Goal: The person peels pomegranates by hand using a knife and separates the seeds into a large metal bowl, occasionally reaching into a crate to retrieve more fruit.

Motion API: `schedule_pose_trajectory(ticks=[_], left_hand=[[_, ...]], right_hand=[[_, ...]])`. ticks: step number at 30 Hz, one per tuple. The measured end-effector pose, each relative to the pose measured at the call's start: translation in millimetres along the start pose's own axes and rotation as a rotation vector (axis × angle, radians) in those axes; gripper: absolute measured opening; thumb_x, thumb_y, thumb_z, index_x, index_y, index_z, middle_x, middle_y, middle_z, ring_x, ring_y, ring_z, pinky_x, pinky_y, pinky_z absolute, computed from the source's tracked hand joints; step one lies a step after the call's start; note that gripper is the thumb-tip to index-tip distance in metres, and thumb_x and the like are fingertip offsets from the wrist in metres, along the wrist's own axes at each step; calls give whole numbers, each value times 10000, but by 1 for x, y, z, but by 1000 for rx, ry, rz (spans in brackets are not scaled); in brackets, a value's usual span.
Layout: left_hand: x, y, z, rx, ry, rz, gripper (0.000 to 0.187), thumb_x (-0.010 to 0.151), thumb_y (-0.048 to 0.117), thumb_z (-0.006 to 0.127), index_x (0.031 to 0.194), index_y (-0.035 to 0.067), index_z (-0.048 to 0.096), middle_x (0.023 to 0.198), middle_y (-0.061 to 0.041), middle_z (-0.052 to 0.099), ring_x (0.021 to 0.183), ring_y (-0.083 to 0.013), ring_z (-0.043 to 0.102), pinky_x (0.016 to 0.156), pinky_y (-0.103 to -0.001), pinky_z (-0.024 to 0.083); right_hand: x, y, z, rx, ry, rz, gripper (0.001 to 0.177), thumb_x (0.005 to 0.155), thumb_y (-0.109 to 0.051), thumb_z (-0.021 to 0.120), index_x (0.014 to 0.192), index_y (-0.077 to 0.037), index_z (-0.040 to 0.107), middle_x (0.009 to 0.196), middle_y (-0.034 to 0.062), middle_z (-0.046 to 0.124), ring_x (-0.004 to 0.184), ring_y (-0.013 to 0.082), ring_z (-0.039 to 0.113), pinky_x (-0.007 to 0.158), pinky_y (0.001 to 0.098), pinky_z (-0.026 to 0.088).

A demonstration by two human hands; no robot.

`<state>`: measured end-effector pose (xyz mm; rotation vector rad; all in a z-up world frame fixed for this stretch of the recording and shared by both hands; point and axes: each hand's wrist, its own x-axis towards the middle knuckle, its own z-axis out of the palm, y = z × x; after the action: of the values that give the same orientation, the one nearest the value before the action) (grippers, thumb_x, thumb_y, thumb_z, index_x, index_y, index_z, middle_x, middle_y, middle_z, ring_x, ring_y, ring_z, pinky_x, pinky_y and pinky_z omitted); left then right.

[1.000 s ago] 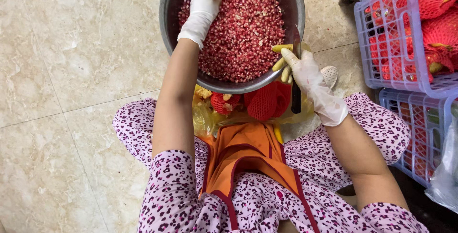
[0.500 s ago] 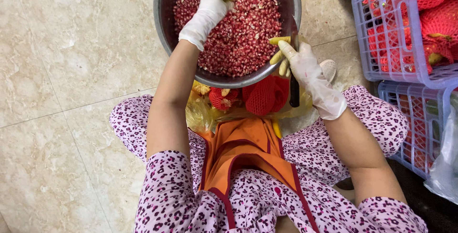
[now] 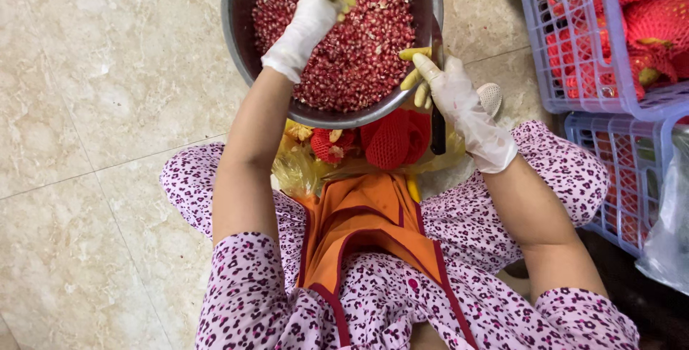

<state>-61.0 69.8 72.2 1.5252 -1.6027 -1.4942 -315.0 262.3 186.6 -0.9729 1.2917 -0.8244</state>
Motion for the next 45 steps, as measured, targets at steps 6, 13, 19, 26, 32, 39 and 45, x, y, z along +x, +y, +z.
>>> schedule_pose_trajectory(ticks=[6,13,19,26,32,39,45], left_hand=[[66,-39,71,70,34,171,212,856,-53,638,833,105,777,795,-23,738,683,-112,635,641,-261,543],[113,-77,61,60,179,358,153,733,-40,719,811,86,758,764,-5,742,707,-129,680,668,-294,583],[100,-73,95,-226,127,121,145,782,-69,689,815,73,695,775,-36,704,691,-142,648,649,-301,573],[82,-43,65,-154,87,3,151,923,-15,653,844,102,599,741,-34,721,529,-107,621,452,-251,480],[16,18,37,-319,-149,79,233,917,-144,580,855,51,692,811,-70,742,566,-98,611,465,-229,457],[-46,27,19,-55,-148,-201,289,906,-94,570,924,96,786,814,-6,759,597,-71,626,501,-207,555],[-20,-10,-13,-201,77,-5,434,906,-159,455,1015,126,763,816,-31,688,620,-105,562,516,-232,473]], right_hand=[[0,-2,-3,-26,31,-6,362,1088,-300,496,1286,-58,677,849,65,731,532,85,567,467,226,457],[0,-7,-10,-6,44,-2,371,1090,-305,497,1291,-56,685,856,65,741,529,85,570,468,228,452],[0,-3,-7,8,41,32,366,1078,-301,503,1290,-58,675,851,82,739,518,89,564,459,232,443],[-3,-10,-12,-46,59,-20,373,1093,-321,491,1279,-71,697,874,79,750,549,88,575,488,233,467],[-4,-12,-12,-46,42,-31,387,1086,-340,489,1293,-86,693,878,84,747,544,93,578,486,235,472],[-5,-4,-12,-47,34,-55,391,1097,-353,495,1296,-79,691,893,93,750,557,98,584,491,238,470],[-3,-8,-12,-60,35,-27,393,1092,-352,487,1296,-87,693,893,86,748,546,90,580,481,238,462]])
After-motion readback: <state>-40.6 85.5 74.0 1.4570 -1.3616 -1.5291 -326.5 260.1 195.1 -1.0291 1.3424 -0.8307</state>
